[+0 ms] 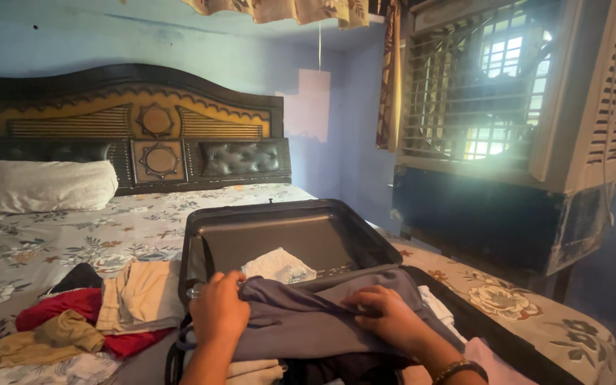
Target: The person folds a dark blue garment and places it into an open suitcase. They then pick up a white patterned shirt, fold it, and place it into the suitcase as well.
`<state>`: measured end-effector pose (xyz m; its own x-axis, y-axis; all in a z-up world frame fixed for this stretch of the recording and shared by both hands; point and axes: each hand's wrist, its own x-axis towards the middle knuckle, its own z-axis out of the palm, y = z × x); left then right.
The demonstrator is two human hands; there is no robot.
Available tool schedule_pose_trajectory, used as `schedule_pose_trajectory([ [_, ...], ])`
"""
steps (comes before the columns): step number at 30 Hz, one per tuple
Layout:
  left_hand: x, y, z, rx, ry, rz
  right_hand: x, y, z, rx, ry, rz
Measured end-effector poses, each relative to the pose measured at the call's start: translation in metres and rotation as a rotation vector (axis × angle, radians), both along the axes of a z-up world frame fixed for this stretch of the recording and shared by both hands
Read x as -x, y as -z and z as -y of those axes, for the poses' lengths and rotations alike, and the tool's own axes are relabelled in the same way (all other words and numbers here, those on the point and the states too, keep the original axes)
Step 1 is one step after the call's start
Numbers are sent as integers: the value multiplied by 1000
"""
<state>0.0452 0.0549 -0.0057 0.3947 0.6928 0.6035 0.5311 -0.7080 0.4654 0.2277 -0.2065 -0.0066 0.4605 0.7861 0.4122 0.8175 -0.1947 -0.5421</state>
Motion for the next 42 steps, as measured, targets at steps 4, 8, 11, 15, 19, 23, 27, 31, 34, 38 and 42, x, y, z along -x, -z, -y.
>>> schedule_pose_trajectory([
  [4, 6, -12, 13, -22, -24, 82, -14, 6, -3, -33, -81, 101],
  [8, 4, -14, 17, -15, 197, 334, -22, 15, -8, -110, -99, -3],
  [11, -6, -7, 15, 53, 258, 87, -25, 15, -10, -115, -68, 51],
  [15, -18, 3, 7, -436, 306, -149, -14, 10, -6, -79, -55, -45],
  [19, -18, 1, 16, -219, 288, -487, -5, 5, -4, -81, -52, -292],
  [23, -19, -4, 21, -326, 367, -528, -4, 3, -4, -111, -142, -291],
  [27, -27, -1, 31, -560, 471, -525, 0, 2, 0, -19, -37, -187],
  [31, -22, -8, 38, -564, 362, -566, 1, 0, -2, -17, -58, -194],
  [34, -15, -16, 41, -584, 305, -510, -1, 2, -3, -14, -46, -303],
  [38, -2, -26, 43, -591, 235, -411, -7, 8, -4, -35, -86, -392],
  [42, 7, -33, 42, -607, 137, -285, -10, 12, -7, -1, -42, -307],
])
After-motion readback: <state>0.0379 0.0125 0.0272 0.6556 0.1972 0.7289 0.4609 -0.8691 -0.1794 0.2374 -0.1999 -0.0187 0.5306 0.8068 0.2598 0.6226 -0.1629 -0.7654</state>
